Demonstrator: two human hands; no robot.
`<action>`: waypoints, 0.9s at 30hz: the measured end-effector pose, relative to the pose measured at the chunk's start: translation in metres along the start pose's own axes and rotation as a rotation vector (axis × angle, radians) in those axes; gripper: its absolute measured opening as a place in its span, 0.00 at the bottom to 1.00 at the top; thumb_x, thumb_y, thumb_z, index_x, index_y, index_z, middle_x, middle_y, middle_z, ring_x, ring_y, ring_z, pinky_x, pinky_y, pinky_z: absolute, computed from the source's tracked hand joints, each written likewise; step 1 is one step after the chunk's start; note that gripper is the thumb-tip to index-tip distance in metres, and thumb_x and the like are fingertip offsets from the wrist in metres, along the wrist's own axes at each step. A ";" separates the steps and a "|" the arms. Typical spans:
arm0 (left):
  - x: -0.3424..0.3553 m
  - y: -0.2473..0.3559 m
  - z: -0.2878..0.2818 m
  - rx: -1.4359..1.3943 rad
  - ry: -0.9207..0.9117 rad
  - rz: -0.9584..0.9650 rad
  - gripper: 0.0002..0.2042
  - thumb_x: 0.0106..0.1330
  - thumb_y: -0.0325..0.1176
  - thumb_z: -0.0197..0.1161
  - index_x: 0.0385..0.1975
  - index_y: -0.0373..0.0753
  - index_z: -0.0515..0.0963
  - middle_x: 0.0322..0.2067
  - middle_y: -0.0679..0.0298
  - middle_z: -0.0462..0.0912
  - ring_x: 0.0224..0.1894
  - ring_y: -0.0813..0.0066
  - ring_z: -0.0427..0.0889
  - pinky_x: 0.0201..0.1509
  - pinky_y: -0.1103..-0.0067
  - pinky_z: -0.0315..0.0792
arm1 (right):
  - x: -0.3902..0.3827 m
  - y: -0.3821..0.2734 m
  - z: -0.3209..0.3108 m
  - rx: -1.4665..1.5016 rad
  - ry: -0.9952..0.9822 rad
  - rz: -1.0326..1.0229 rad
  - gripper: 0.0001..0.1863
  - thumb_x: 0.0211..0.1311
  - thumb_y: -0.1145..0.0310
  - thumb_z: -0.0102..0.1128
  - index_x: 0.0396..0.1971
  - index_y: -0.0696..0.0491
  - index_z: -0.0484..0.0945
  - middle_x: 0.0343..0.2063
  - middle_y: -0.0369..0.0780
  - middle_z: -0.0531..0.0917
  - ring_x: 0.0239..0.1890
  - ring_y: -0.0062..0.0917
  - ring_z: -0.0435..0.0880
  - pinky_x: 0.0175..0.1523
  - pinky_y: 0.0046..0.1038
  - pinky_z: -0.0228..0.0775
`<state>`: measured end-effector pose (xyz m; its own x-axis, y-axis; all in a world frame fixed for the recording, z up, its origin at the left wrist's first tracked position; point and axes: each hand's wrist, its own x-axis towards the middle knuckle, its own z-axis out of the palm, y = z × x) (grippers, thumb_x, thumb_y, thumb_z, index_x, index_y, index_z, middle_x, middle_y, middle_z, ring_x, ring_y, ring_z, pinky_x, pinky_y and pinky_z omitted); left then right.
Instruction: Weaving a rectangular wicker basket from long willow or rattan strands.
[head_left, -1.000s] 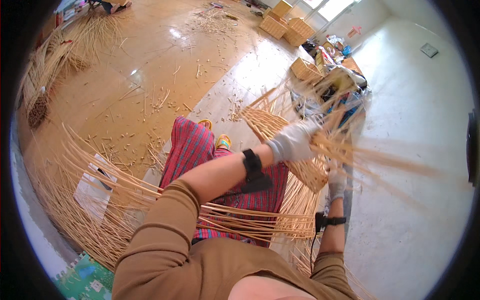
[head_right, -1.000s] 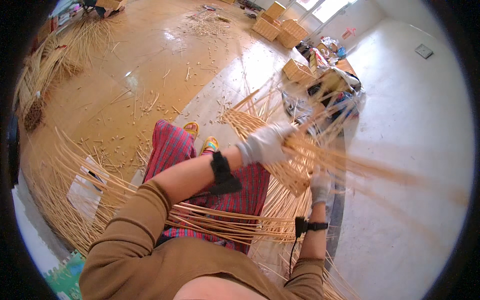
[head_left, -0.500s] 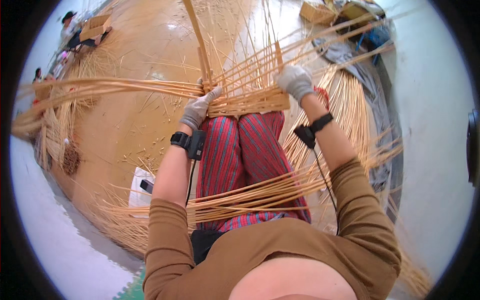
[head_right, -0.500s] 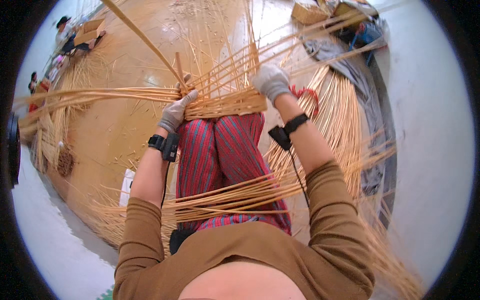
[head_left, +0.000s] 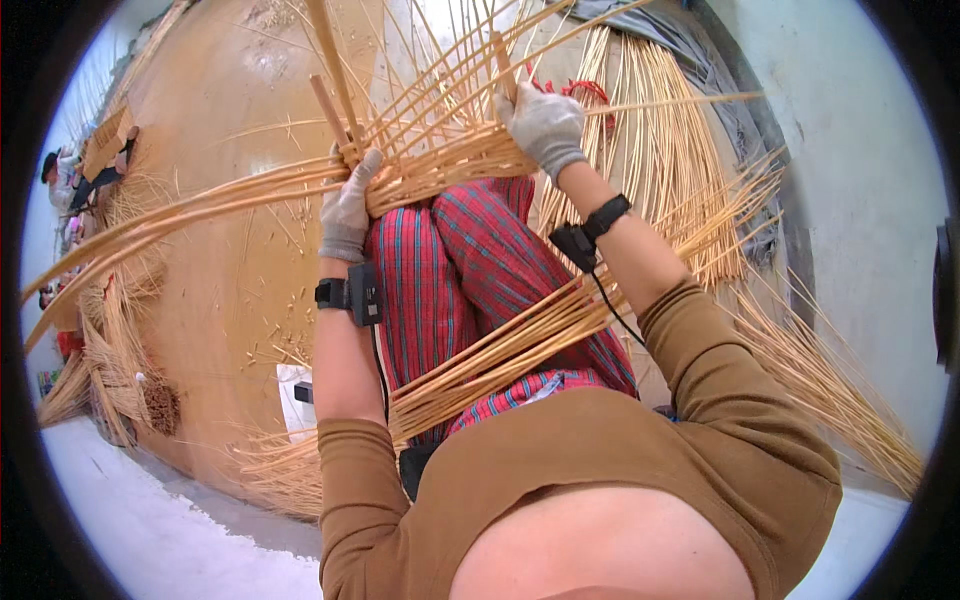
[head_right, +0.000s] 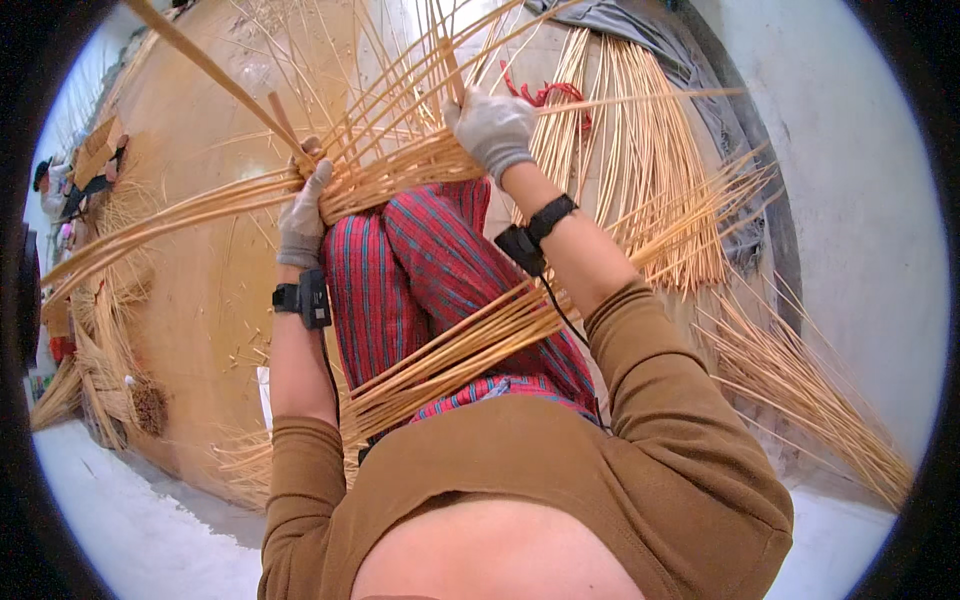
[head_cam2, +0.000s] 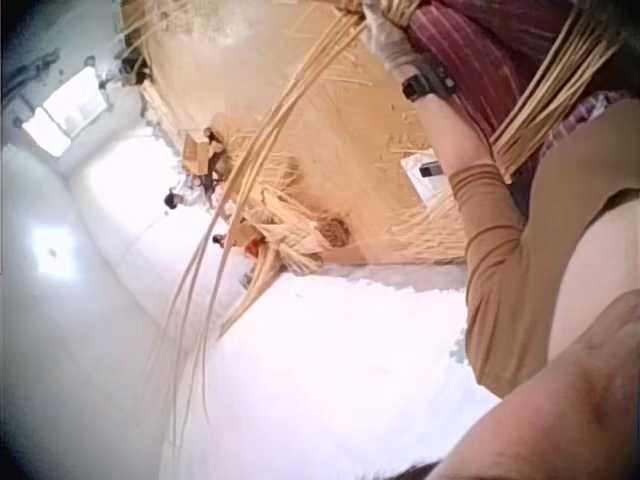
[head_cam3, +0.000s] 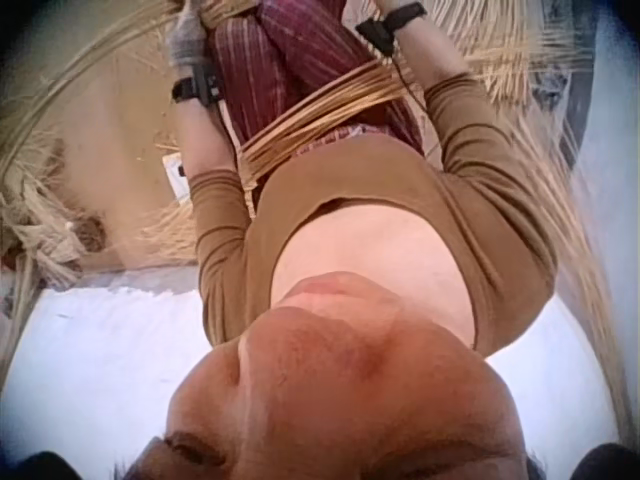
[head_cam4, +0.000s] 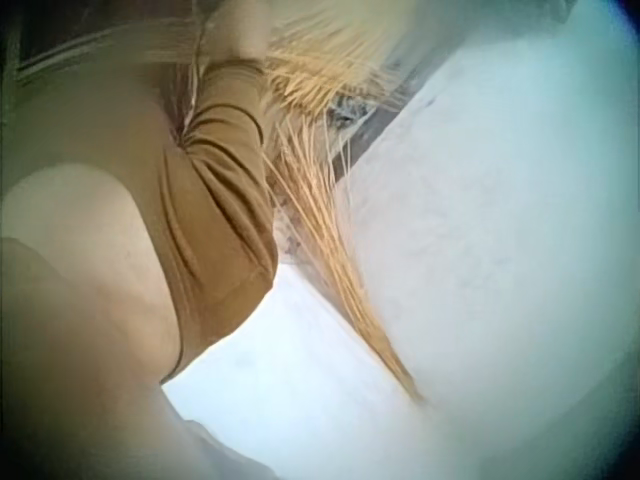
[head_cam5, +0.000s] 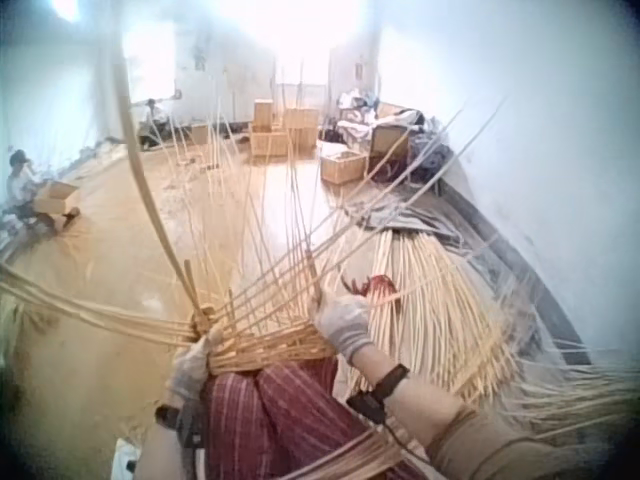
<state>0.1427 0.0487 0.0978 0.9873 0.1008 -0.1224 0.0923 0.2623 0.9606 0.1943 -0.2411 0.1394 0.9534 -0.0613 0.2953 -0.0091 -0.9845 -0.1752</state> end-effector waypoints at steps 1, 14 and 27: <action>-0.001 0.001 0.002 0.023 0.011 -0.002 0.34 0.58 0.53 0.75 0.54 0.29 0.78 0.46 0.54 0.84 0.42 0.70 0.85 0.43 0.74 0.82 | -0.003 0.002 -0.003 -0.004 -0.007 0.007 0.29 0.69 0.38 0.45 0.36 0.49 0.84 0.21 0.46 0.86 0.27 0.40 0.88 0.37 0.45 0.75; -0.090 0.080 0.020 0.228 0.074 -0.019 0.31 0.67 0.42 0.70 0.67 0.37 0.68 0.57 0.59 0.77 0.55 0.72 0.78 0.59 0.74 0.76 | -0.012 0.001 -0.068 0.142 0.085 -0.186 0.22 0.66 0.48 0.50 0.29 0.49 0.85 0.19 0.44 0.85 0.24 0.41 0.87 0.35 0.46 0.75; -0.229 -0.014 0.011 0.494 0.611 0.257 0.18 0.64 0.30 0.72 0.50 0.38 0.74 0.43 0.64 0.81 0.46 0.71 0.80 0.51 0.72 0.73 | -0.157 0.014 -0.079 0.464 0.202 -0.233 0.39 0.58 0.41 0.64 0.61 0.54 0.74 0.46 0.50 0.81 0.57 0.42 0.77 0.59 0.44 0.69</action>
<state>-0.0835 0.0114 0.1154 0.7545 0.6413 0.1392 0.0595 -0.2780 0.9587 0.0207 -0.2578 0.1651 0.8369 0.0742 0.5423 0.3726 -0.8030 -0.4651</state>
